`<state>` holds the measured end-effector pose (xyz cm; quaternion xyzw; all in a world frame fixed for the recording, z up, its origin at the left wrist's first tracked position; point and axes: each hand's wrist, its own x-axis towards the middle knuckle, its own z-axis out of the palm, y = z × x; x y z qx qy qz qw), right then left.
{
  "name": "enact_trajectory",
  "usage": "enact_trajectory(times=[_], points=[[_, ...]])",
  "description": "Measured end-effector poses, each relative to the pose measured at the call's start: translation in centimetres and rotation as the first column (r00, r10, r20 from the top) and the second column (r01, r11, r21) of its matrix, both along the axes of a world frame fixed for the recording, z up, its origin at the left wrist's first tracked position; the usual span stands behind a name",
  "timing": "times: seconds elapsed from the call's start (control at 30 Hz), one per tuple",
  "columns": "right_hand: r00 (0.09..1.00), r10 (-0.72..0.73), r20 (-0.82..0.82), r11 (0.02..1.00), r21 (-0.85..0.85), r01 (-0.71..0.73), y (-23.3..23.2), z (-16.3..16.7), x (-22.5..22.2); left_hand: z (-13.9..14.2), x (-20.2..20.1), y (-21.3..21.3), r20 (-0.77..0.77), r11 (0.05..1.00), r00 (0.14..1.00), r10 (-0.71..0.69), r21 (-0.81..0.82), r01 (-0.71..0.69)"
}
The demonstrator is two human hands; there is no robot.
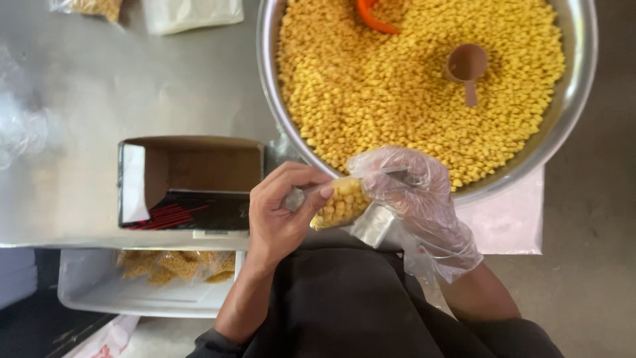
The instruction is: The person scoops yellow puffed snacks from a large metal bowl into clear plastic bags using a small scoop. They place each filled bag on a digital scale to check the weight, then set the bag aside. The person repeats this process for multiple bags.
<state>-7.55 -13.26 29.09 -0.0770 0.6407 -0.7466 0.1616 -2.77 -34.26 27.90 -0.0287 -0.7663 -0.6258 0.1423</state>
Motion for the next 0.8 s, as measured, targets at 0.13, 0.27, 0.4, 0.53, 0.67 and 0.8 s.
enact_trajectory(times=[0.13, 0.27, 0.4, 0.53, 0.67, 0.8], points=[[0.996, 0.013, 0.083, 1.000, -0.023, -0.012, 3.3, -0.1, -0.6, 0.5, -1.6, 2.9, 0.013, 0.996, 0.998, -0.068, -0.058, 0.069], [0.990, -0.035, 0.138, 0.994, -0.097, 0.049, 5.2, -0.6, -1.2, 0.5, -2.7, 5.2, 0.087, 0.996, 0.993, -0.082, -0.010, 0.083], [0.999, -0.042, 0.035, 0.988, -0.146, 0.046, 6.4, -1.1, -1.6, 0.1, -3.0, 7.2, 0.177, 0.998, 0.984, -0.025, 0.056, 0.015], [0.983, -0.088, 0.163, 0.995, -0.030, 0.094, 6.2, -0.9, -1.6, -0.1, -3.4, 7.9, 0.114, 0.980, 0.988, -0.107, 0.178, 0.085], [0.998, -0.019, 0.054, 0.998, -0.067, 0.022, 5.8, -0.3, -1.1, 0.3, -3.2, 7.6, 0.094, 0.989, 0.988, -0.119, -0.074, 0.126], [0.982, 0.142, 0.127, 0.982, -0.141, -0.124, 7.0, -0.2, -1.1, 1.3, -2.3, 6.3, 0.216, 0.983, 0.962, -0.168, -0.033, 0.179]])
